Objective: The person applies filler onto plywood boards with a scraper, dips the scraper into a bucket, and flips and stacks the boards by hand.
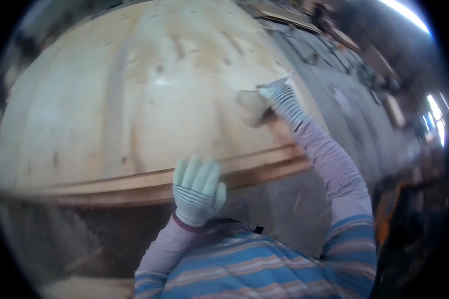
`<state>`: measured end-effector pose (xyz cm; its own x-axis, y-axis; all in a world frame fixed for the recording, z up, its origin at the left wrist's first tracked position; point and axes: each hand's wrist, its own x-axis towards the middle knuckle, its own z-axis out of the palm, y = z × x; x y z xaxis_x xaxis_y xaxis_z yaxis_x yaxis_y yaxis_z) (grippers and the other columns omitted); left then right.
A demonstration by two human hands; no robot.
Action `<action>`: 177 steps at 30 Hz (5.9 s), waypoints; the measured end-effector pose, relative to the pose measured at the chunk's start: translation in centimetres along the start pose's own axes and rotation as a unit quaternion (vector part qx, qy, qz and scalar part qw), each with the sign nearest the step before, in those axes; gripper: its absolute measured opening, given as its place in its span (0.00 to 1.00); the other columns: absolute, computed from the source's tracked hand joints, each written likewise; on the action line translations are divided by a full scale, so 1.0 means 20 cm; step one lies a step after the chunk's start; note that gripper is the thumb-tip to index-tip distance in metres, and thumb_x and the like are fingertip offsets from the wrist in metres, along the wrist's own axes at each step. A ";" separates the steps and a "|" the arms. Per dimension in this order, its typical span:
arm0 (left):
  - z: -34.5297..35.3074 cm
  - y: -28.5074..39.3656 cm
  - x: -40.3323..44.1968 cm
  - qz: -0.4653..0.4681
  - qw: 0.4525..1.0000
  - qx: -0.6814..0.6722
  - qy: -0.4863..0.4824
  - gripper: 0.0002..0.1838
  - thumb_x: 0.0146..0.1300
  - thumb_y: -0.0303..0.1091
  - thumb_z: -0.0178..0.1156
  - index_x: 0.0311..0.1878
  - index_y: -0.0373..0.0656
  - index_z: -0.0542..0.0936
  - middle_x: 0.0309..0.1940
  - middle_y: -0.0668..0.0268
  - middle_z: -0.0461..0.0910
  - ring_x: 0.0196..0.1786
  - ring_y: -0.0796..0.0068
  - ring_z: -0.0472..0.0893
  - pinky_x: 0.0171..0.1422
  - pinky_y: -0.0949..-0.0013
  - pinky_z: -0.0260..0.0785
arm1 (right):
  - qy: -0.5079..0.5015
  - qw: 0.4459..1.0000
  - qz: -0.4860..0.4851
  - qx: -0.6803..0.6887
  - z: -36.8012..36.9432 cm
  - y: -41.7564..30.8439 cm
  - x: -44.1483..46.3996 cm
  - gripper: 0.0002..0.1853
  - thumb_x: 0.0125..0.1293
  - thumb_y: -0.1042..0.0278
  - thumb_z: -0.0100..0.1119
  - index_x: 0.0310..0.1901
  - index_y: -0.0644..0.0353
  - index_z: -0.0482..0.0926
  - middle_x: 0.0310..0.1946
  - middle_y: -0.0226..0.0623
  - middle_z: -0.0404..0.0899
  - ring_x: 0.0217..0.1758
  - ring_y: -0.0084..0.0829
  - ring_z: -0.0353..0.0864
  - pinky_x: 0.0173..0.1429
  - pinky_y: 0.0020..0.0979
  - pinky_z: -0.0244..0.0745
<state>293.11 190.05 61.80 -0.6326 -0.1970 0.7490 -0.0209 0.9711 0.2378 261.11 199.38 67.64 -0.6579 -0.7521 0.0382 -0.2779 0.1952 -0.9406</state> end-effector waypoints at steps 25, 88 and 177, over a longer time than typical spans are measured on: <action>-1.44 -1.31 -0.87 -0.077 0.984 0.071 0.143 0.19 0.58 0.31 0.54 0.54 0.39 0.77 0.55 0.53 0.76 0.57 0.50 0.75 0.67 0.43 0.61 | -0.112 0.971 -0.089 0.190 1.57 -1.01 -0.32 0.15 0.70 0.73 0.54 0.55 0.69 0.74 0.44 0.52 0.83 0.38 0.41 0.86 0.38 0.37 0.83; -4.29 -4.37 -2.03 -0.097 0.980 0.156 0.080 0.22 0.61 0.23 0.52 0.60 0.39 0.75 0.63 0.54 0.72 0.72 0.48 0.64 0.75 0.46 0.52 | 0.146 0.975 0.062 0.153 5.47 -2.23 -0.58 0.12 0.67 0.69 0.59 0.49 0.63 0.82 0.38 0.34 0.86 0.41 0.26 0.85 0.46 0.29 0.80; -6.60 -7.08 -3.14 -0.052 0.986 -0.125 -0.099 0.21 0.51 0.41 0.63 0.49 0.44 0.80 0.50 0.60 0.80 0.56 0.42 0.73 0.58 0.40 0.63 | 0.063 0.950 -0.005 0.305 9.58 -3.55 1.09 0.08 0.62 0.63 0.63 0.38 0.57 0.83 0.35 0.31 0.84 0.38 0.24 0.81 0.42 0.32 0.77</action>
<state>437.86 47.21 62.77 -0.7767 -0.2399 0.5823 0.0814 0.8786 0.4705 400.63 48.63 70.54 -0.7462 -0.6637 0.0519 0.1474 -0.2408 -0.9593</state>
